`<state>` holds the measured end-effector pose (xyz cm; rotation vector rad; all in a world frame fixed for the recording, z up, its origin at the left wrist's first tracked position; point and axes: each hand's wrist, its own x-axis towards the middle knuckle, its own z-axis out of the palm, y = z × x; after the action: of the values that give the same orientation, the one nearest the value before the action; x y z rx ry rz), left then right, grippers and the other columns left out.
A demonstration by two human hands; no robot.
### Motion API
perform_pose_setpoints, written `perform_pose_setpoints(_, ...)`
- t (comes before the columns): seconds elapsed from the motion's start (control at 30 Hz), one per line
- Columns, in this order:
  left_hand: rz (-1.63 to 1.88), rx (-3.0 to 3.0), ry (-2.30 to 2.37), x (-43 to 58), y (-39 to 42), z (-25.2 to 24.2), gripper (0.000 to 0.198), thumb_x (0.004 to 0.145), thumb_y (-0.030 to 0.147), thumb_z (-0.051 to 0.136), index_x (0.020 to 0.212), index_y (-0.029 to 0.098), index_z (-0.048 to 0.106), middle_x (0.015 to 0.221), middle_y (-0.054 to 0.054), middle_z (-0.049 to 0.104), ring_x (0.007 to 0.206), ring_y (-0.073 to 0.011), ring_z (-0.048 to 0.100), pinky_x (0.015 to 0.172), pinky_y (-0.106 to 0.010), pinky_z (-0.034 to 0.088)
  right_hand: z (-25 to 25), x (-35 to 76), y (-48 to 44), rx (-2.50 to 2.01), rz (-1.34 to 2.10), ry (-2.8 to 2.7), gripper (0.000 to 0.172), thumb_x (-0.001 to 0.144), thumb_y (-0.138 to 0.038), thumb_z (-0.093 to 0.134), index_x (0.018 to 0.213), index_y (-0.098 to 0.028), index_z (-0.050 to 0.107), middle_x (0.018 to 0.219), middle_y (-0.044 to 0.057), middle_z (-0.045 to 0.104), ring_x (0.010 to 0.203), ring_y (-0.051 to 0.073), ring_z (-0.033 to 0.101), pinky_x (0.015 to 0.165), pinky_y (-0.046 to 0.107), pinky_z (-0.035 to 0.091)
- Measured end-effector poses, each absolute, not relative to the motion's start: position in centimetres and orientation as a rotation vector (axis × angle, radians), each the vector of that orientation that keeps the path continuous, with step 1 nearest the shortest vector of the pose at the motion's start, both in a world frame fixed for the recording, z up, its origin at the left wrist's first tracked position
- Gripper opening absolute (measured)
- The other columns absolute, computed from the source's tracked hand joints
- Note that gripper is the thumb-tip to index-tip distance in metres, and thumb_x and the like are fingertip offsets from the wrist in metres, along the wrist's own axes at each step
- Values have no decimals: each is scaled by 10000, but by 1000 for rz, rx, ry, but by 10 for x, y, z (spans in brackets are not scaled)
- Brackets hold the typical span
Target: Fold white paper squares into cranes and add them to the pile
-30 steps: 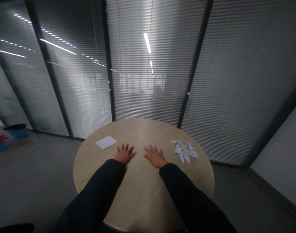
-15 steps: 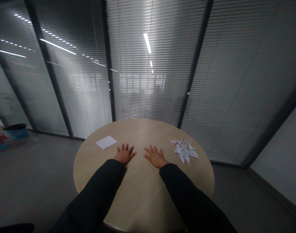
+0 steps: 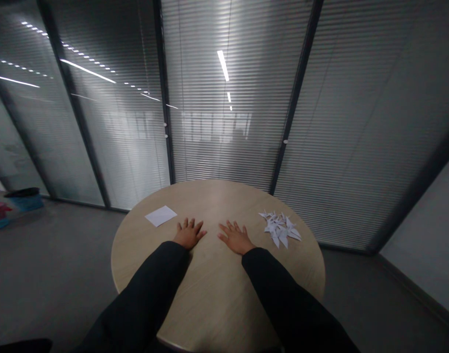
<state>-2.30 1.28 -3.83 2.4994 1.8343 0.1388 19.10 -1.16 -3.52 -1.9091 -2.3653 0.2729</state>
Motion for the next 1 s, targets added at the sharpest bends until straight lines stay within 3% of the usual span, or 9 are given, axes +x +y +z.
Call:
perform_pose_setpoints(0.5, 153, 2471, 1819, -23, 11, -36, 658, 919, 616, 199, 1474, 279, 304, 1547, -155, 263, 1425, -382, 176, 1074, -631, 157, -37, 191, -10, -1924, 255, -2378, 626, 929, -615, 190, 1493, -343, 196, 1596, 60, 113, 1456, 326, 89, 1110, 593, 71)
perform_pose_setpoints(0.73, 212, 2510, 1863, -24, 14, -43, 633, 922, 613, 194, 1461, 313, 332, 1543, -116, 292, 1436, -370, 145, 1090, -637, 91, -37, 191, -12, -1911, 233, -2361, 633, 928, -616, 195, 1489, -325, 225, 1591, 64, 146, 1452, 327, 114, 1111, 590, 77)
perform_pose_setpoints(1.0, 414, 2336, 2256, -40, 25, -39, 605, 932, 551, 241, 1484, 308, 285, 1551, -112, 274, 1437, -386, 117, 1102, -620, 83, -36, 192, -13, -1906, 232, -2327, 623, 942, -600, 148, 1507, -347, 76, 1592, 79, 136, 1452, 316, 124, 1112, 579, 67)
